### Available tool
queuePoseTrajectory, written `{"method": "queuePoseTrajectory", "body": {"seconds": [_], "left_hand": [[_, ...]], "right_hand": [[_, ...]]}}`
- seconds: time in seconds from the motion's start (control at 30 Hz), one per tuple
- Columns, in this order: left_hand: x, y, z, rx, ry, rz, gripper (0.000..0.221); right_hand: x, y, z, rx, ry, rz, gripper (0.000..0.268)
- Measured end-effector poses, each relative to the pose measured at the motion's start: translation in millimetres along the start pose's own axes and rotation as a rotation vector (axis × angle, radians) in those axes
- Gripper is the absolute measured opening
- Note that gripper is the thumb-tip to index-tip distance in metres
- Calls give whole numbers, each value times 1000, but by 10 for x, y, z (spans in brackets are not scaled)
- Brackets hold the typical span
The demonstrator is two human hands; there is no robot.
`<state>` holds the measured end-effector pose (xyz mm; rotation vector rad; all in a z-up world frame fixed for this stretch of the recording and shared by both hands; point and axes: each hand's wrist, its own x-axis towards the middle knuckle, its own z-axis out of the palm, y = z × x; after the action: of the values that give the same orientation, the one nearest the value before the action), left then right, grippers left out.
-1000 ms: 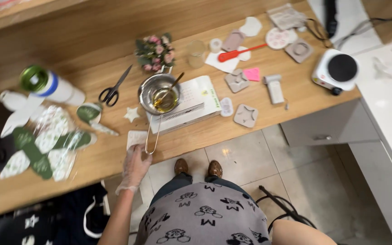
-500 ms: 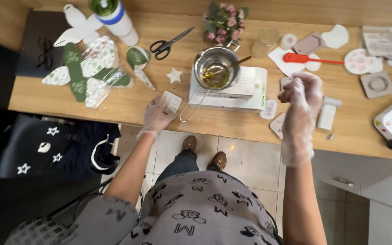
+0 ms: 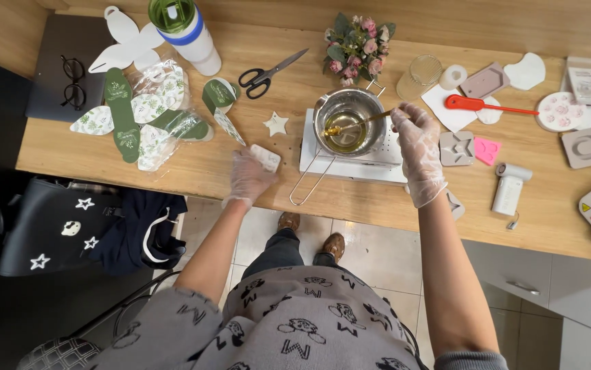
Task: Filling small silicone molds with melted wax using a spoon.
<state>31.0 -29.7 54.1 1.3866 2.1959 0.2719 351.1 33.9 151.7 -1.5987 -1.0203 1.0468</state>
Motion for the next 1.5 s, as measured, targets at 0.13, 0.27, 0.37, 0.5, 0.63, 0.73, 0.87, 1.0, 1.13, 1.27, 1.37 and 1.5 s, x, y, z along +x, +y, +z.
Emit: {"method": "queuePoseTrajectory", "body": {"seconds": [0.13,0.27,0.37,0.5,0.63,0.73,0.87,1.0,1.13,1.27,1.37,1.5], "left_hand": [[-310,66,-428,-727,-1,5,82],[-481,130,-813,-1174,-204,-130,45],[-572,310,-954,-1241,-256,-165,54],[-412,344,-816,-1353,-394,-18,42],[-247,374,-616,-1412,-503,22,41],[-240,459,-655,-1457,-541,-1,38],[-259,668,-881,-1420,-509,-11,43],[-276,746,-1054,-1431,-489,14,43],[-195,742,-959,-1474,-473,42,38],[-253,834,-1100,-1447,-462,114,43],[-303,928,-1160,-1438,-424,144,39],[-271,996,-1181,-1409,-393,213,42]], "right_hand": [[76,-76,135,-77,87,-22,21],[77,-93,154,-218,134,32,10],[-83,-168,-38,-305,200,-14,11],[-239,-296,121,-184,134,-91,15],[-244,-268,67,-274,98,-145,16],[-245,-283,131,-257,118,-156,17],[-309,-336,181,-292,88,-96,17],[-335,-341,59,-298,182,-145,17],[-365,-288,59,-278,153,-113,16],[-348,-362,41,-189,197,-103,17],[-267,-169,46,-169,189,-67,17],[-223,-96,93,-175,189,-20,16]]}}
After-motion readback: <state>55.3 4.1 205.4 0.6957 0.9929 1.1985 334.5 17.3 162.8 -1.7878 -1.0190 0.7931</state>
